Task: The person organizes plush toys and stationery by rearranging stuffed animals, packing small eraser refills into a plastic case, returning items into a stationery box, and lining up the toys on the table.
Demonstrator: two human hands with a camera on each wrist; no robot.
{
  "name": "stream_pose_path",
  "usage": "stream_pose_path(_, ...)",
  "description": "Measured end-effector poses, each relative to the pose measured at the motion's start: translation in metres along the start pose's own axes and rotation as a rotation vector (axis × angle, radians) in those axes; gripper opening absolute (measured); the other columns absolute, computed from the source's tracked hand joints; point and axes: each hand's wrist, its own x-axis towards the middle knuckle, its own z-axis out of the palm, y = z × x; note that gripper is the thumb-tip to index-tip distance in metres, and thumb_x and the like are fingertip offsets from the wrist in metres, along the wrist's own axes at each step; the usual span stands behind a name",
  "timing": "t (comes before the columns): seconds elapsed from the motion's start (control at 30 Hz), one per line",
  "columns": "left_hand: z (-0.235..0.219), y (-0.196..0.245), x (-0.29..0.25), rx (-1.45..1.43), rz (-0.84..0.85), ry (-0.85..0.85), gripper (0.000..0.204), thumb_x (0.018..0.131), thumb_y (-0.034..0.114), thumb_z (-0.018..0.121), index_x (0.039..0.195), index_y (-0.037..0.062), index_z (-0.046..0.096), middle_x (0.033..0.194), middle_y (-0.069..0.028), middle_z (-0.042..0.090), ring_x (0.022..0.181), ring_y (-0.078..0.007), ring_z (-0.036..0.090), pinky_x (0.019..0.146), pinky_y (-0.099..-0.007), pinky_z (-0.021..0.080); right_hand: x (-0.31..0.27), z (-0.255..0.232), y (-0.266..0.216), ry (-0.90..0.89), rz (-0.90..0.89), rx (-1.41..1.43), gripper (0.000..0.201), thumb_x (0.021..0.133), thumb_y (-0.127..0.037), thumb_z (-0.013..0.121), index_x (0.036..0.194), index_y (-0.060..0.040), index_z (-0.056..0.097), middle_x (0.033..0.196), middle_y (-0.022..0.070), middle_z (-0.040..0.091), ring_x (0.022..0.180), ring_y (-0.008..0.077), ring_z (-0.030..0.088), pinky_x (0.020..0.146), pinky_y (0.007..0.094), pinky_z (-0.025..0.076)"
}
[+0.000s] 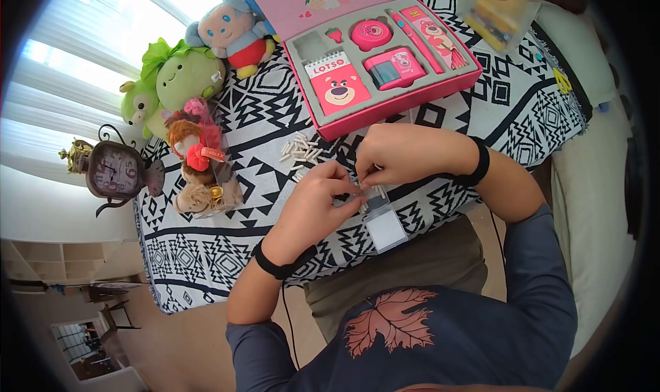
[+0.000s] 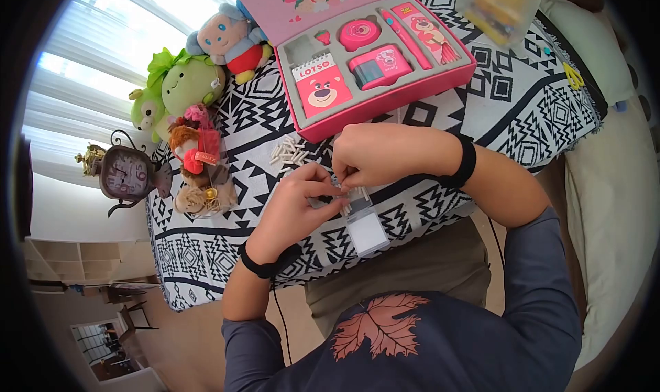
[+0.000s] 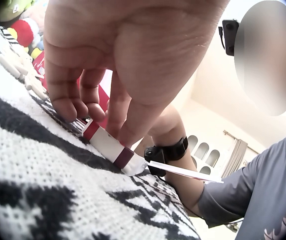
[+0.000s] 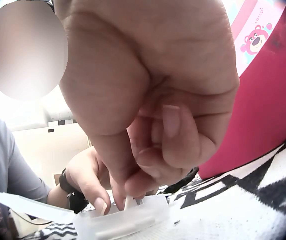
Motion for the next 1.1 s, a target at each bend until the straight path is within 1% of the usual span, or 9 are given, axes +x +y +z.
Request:
stream_pose_path(0.07, 0.001, -0.001, 0.0, -0.016, -0.011, -0.009, 0.018, 0.084, 0.014, 0.085, 0.1, 0.0047, 0.084, 0.09, -0.01, 0.063, 0.086, -0.0272, 0.065, 0.076, -0.0393, 0.054, 0.0, 0.001, -0.001, 0.008, 0.0, -0.031, 0.012, 0.088, -0.011, 0.076, 0.095, -0.0029, 0.083, 0.084, 0.0156, 0.077, 0.076, 0.0339, 0.073, 0.073, 0.0408, 0.057)
stream_pose_path(0.2, 0.002, -0.003, 0.0, -0.022, 0.003, 0.006, 0.018, 0.084, 0.014, 0.085, 0.099, 0.0043, 0.084, 0.09, -0.0102, 0.062, 0.085, -0.0274, 0.065, 0.076, -0.0394, 0.054, 0.001, 0.001, -0.002, 0.024, 0.016, -0.066, 0.012, 0.088, -0.011, 0.076, 0.094, -0.0027, 0.081, 0.084, 0.0167, 0.075, 0.078, 0.0345, 0.073, 0.073, 0.0423, 0.057)
stream_pose_path(0.27, 0.002, -0.004, 0.0, -0.012, 0.0, 0.008, 0.02, 0.084, 0.012, 0.087, 0.102, 0.0047, 0.085, 0.09, -0.0057, 0.061, 0.081, -0.0207, 0.063, 0.074, -0.0338, 0.053, 0.001, 0.0, -0.002, 0.018, 0.024, -0.067, 0.012, 0.089, -0.012, 0.076, 0.094, -0.0025, 0.08, 0.084, 0.0169, 0.075, 0.078, 0.0347, 0.073, 0.073, 0.0427, 0.057)
stream_pose_path(0.57, 0.002, -0.004, 0.0, -0.003, -0.004, 0.002, 0.02, 0.084, 0.013, 0.087, 0.102, 0.0042, 0.084, 0.09, -0.0058, 0.062, 0.08, -0.021, 0.063, 0.074, -0.0343, 0.053, 0.003, 0.005, 0.003, -0.008, 0.001, -0.093, 0.014, 0.089, -0.014, 0.075, 0.093, -0.0016, 0.079, 0.083, 0.0172, 0.074, 0.079, 0.0366, 0.072, 0.073, 0.0443, 0.056)
stream_pose_path(0.63, 0.001, -0.003, 0.0, -0.011, -0.01, -0.002, 0.02, 0.084, 0.013, 0.086, 0.102, 0.0039, 0.084, 0.09, -0.0058, 0.062, 0.079, -0.0205, 0.063, 0.074, -0.034, 0.052, 0.002, 0.008, 0.006, 0.094, -0.103, -0.145, 0.016, 0.092, -0.016, 0.075, 0.091, -0.0003, 0.078, 0.081, 0.0173, 0.073, 0.078, 0.0372, 0.071, 0.073, 0.0449, 0.056)
stream_pose_path(0.9, -0.013, -0.008, 0.0, -0.113, -0.15, 0.016, 0.02, 0.085, 0.01, 0.084, 0.104, 0.0017, 0.083, 0.09, -0.0064, 0.065, 0.076, -0.0178, 0.061, 0.072, -0.0313, 0.051, 0.0, 0.003, -0.002, 0.004, -0.032, -0.111, 0.028, 0.098, -0.023, 0.071, 0.086, 0.0021, 0.075, 0.078, 0.0186, 0.071, 0.075, 0.0389, 0.069, 0.07, 0.0469, 0.054)
stream_pose_path(1.0, -0.026, -0.028, -0.002, 0.065, -0.126, 0.246, 0.023, 0.083, 0.006, 0.078, 0.105, 0.0023, 0.08, 0.098, -0.0084, 0.07, 0.081, -0.0213, 0.064, 0.073, -0.0325, 0.053, 0.0, 0.0, -0.006, -0.047, -0.002, -0.095, 0.029, 0.099, -0.023, 0.069, 0.084, 0.0015, 0.075, 0.077, 0.0187, 0.07, 0.073, 0.039, 0.069, 0.069, 0.0466, 0.054)
stream_pose_path(1.03, -0.028, -0.035, -0.002, 0.065, -0.127, 0.246, 0.023, 0.083, 0.006, 0.078, 0.105, 0.0023, 0.08, 0.098, -0.0084, 0.07, 0.081, -0.0213, 0.064, 0.073, -0.0325, 0.053, -0.001, -0.001, -0.008, -0.055, 0.012, -0.055, 0.03, 0.099, -0.023, 0.068, 0.084, 0.0012, 0.075, 0.076, 0.0186, 0.07, 0.072, 0.039, 0.068, 0.068, 0.0464, 0.054)
stream_pose_path(1.1, -0.03, -0.045, -0.003, 0.324, -0.102, 0.344, 0.027, 0.082, 0.006, 0.076, 0.109, 0.0036, 0.08, 0.101, -0.01, 0.071, 0.086, -0.0251, 0.067, 0.076, -0.0357, 0.054, -0.001, -0.004, -0.009, -0.044, 0.004, -0.072, 0.029, 0.099, -0.023, 0.068, 0.084, 0.001, 0.075, 0.076, 0.0185, 0.07, 0.071, 0.0389, 0.068, 0.068, 0.0462, 0.054)
